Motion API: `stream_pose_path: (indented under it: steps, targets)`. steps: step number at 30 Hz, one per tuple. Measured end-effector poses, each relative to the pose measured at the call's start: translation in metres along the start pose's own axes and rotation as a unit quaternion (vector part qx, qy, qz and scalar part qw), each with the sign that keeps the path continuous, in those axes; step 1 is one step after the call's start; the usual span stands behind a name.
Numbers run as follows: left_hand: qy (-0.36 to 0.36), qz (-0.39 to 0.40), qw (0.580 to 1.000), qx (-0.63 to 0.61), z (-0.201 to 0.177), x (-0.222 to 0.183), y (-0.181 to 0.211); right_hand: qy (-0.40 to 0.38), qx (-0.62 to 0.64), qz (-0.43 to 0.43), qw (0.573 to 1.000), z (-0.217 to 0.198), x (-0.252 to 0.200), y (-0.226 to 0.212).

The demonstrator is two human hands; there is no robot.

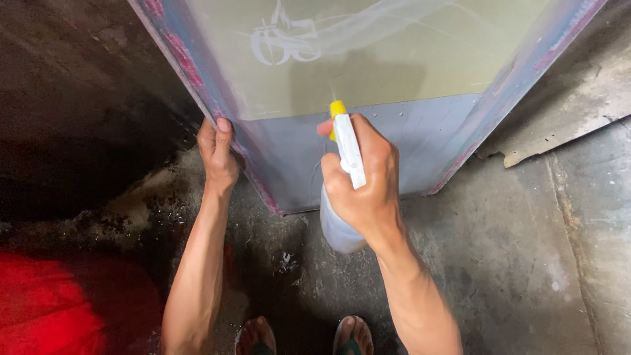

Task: The person is spraying a screen printing frame with a liquid from a spray bottle and refilling the bottle from a bucket of water.

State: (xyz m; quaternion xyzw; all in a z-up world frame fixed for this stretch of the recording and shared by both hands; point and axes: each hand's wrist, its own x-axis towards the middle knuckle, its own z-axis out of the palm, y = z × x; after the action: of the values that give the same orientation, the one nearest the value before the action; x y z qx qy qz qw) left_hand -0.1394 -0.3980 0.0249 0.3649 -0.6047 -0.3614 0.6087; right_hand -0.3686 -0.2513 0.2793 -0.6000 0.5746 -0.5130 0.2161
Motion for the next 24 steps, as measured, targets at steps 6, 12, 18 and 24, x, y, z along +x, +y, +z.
stream_pose_path:
  steps: [6,12,18,24]
  targets:
    - [0.007,0.028,0.999,0.019,0.016,0.008,0.092,-0.006,0.001,-0.016,1.000,0.002,0.012,0.002]
    - [0.140,0.115,0.974,0.136,0.030,0.004,0.134,-0.008,0.000,-0.001,1.000,0.009,0.012,0.009]
    - [-0.122,-0.007,0.991,0.062,0.067,-0.051,0.201,-0.009,0.009,-0.005,1.000,0.011,0.021,-0.006]
    - [-0.174,-0.107,0.977,-0.056,0.091,-0.076,0.197,-0.010,0.022,0.007,1.000,0.018,0.026,-0.017]
